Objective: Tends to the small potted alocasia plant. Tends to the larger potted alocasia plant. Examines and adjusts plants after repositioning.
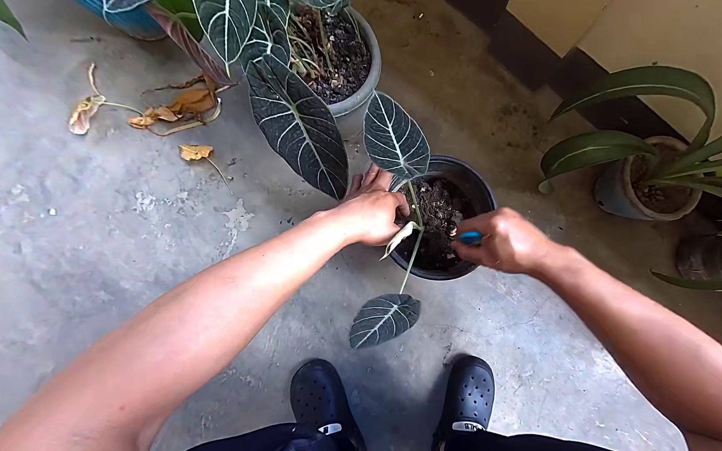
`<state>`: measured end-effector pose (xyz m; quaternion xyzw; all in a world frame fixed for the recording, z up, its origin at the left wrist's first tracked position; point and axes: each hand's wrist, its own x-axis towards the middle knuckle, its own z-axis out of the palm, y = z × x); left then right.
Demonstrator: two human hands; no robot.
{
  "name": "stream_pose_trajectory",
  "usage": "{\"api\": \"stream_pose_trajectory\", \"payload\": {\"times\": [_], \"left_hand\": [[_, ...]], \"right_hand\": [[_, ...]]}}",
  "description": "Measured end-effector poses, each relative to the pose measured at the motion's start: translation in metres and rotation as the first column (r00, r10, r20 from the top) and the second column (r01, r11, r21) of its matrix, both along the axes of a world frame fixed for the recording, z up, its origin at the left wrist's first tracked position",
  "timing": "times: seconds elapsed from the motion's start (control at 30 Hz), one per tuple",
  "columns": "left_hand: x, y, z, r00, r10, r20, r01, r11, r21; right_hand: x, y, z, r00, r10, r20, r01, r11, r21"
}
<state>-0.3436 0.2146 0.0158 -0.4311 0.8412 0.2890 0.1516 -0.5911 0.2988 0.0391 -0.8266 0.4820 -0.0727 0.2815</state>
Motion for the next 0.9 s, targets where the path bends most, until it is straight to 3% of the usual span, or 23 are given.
{"api": "stream_pose_trajectory", "payload": {"times": [0.1,0.2,0.3,0.37,0.43,0.5,0.57,0.63,0.7,0.8,0.9], "left_hand": [[-0.001,0.002,0.007,0.995,0.006,0.101,-0.004,1.000,-0.026],[-0.012,0.005,0.008,0.971,0.039,0.236,-0.055,0.996,0.063],[-0.002,0.002,0.002,0.993,0.104,0.064,-0.110,0.989,0.099],[0.011,0.005,-0.002,0.994,0.088,-0.063,-0.084,0.995,0.059],[0.021,0.016,-0.005,0.973,0.167,-0.161,-0.160,0.986,0.053],[0.024,0.036,-0.004,0.891,0.396,-0.222,-0.363,0.915,0.175],[0.027,0.056,-0.014,0.748,0.609,-0.265,-0.501,0.779,0.377],[0.025,0.065,-0.017,0.694,0.654,-0.301,-0.513,0.743,0.430],[0.026,0.050,-0.012,0.801,0.534,-0.270,-0.436,0.830,0.348],[0.026,0.000,0.002,0.953,0.207,-0.220,-0.159,0.963,0.217],[0.009,-0.043,0.012,0.983,-0.016,-0.184,0.034,0.995,0.095]], "right_hand": [[-0.008,-0.026,0.018,0.942,-0.174,-0.287,0.186,0.983,0.013],[0.008,-0.044,-0.004,0.836,-0.230,-0.499,0.335,0.933,0.132],[0.003,-0.055,0.000,0.880,-0.250,-0.403,0.349,0.917,0.193],[-0.011,-0.060,0.018,0.902,-0.323,-0.288,0.380,0.909,0.170],[-0.024,-0.068,0.032,0.909,-0.338,-0.244,0.374,0.920,0.117],[-0.028,-0.078,0.038,0.922,-0.318,-0.221,0.341,0.938,0.070],[-0.022,-0.090,0.036,0.943,-0.273,-0.189,0.286,0.957,0.044],[-0.009,-0.099,0.035,0.961,-0.227,-0.159,0.238,0.970,0.055],[0.001,-0.104,0.040,0.970,-0.191,-0.149,0.206,0.974,0.092],[-0.001,-0.102,0.051,0.974,-0.152,-0.167,0.174,0.977,0.124],[-0.009,-0.093,0.046,0.966,-0.189,-0.177,0.208,0.973,0.098]]}}
